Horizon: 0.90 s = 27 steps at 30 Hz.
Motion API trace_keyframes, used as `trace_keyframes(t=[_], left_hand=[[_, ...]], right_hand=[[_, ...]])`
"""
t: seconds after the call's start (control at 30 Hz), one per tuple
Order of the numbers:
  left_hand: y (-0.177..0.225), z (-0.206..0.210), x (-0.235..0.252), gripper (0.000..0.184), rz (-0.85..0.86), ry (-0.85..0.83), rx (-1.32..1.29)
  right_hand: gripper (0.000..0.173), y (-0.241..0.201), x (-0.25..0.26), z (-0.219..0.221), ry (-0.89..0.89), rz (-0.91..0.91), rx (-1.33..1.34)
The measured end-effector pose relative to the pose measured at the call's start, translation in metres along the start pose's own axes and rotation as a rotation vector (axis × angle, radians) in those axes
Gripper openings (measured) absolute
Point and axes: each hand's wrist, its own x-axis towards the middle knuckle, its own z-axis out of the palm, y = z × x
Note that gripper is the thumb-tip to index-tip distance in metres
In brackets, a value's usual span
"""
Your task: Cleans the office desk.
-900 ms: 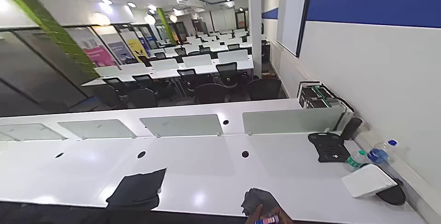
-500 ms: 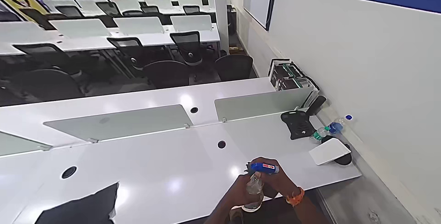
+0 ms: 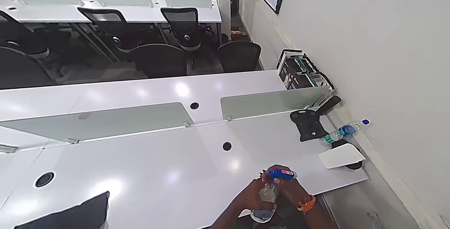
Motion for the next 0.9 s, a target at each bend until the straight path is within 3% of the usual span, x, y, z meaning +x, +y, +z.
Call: trace_keyframes(t=[0.13,0.23,0.33,0.4,0.47,0.57,0.67,0.8,0.9], left_hand=[[0.002,0.016,0.001,0.054,-0.258,0.338,0.152],[0.018,0.035,0.008,0.051,-0.512,0.397,0.369],[0.019,0.058,0.017,0.051,-0.614,0.373,0.477],[0.019,0.069,0.021,0.055,-0.615,0.384,0.479],[0.015,0.08,0.024,0.063,-0.563,0.395,0.486],[0.005,0.091,0.029,0.074,-0.474,0.445,0.415],[-0.022,0.095,0.025,0.072,-0.432,0.561,0.248],[-0.047,0.095,-0.004,0.058,-0.661,0.754,0.061],[-0.048,0.106,-0.031,0.051,-0.802,0.979,0.098]], right_hand=[[0.069,0.015,0.0,0.03,0.503,0.027,-0.322],[0.095,0.033,-0.008,0.048,0.692,0.124,-0.445],[0.078,0.042,-0.007,0.044,0.838,0.113,-0.449],[0.056,0.044,-0.004,0.034,0.846,0.045,-0.445],[0.048,0.04,-0.004,0.02,0.815,0.028,-0.412],[0.049,0.031,-0.01,-0.011,0.743,0.001,-0.365],[0.06,0.027,-0.017,-0.06,0.69,-0.041,-0.339],[0.031,0.011,-0.034,-0.134,0.585,0.001,-0.359],[0.023,0.008,-0.047,-0.188,0.539,-0.001,-0.464]])
